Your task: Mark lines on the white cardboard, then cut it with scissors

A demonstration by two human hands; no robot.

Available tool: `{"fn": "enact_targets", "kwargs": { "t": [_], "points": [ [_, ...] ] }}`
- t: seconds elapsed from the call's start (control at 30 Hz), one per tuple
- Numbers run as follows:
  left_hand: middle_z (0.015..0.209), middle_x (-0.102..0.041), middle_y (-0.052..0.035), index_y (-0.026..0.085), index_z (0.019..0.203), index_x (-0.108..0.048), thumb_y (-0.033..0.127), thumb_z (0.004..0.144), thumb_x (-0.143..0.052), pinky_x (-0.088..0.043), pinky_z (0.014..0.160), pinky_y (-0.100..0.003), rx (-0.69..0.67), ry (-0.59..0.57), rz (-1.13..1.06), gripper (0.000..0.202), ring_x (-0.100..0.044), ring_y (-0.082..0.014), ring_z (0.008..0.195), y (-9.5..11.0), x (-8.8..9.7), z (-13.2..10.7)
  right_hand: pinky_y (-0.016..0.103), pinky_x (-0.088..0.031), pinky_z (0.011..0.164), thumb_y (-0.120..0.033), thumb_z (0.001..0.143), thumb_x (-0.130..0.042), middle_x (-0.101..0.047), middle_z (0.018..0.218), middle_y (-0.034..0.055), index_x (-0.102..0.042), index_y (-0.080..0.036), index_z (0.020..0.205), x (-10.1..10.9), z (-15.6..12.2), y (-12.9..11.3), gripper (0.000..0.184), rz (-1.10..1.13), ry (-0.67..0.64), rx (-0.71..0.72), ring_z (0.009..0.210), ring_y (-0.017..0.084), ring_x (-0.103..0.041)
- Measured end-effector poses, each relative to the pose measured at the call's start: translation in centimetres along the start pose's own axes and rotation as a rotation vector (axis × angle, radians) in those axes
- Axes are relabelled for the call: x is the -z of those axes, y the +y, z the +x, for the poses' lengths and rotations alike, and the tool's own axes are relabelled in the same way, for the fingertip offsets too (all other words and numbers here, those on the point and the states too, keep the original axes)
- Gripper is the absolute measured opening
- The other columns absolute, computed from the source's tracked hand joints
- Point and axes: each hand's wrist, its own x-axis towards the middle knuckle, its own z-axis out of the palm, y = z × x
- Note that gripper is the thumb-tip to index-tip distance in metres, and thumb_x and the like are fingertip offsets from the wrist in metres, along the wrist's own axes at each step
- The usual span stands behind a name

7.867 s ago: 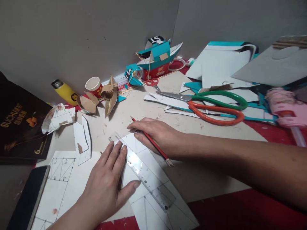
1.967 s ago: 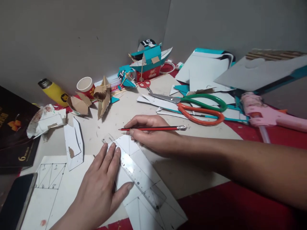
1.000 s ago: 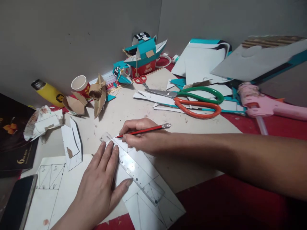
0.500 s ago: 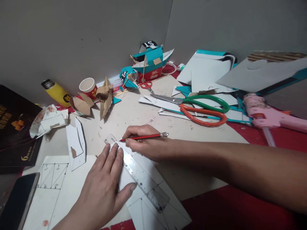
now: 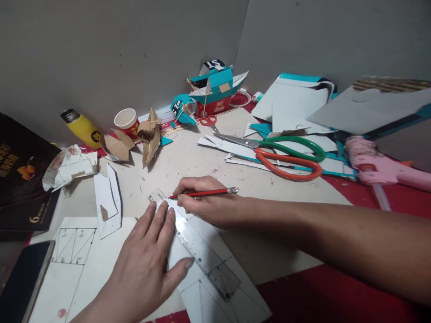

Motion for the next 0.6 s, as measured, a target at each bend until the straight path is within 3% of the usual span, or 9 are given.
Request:
{"fn": "enact_targets", "kwargs": {
  "t": [0.6],
  "points": [
    [0.148,-0.046,-0.0237,0.002,0.141,-0.044,0.06,0.089,-0.051,-0.049,0.103,-0.051,0.001,-0.008,-0.018,0.078,-0.037,-0.0416,0.139,-0.04,0.1,0.1,0.021,-0.045,0.066,-0.013,0.076,-0.051,-0.071,0.083,0.0017,-0.068,-0.016,0.085,0.13,-0.23,0.24,0.02,-0.025,-0.03,0.041,0.077,0.014,-0.063]
  ]
}}
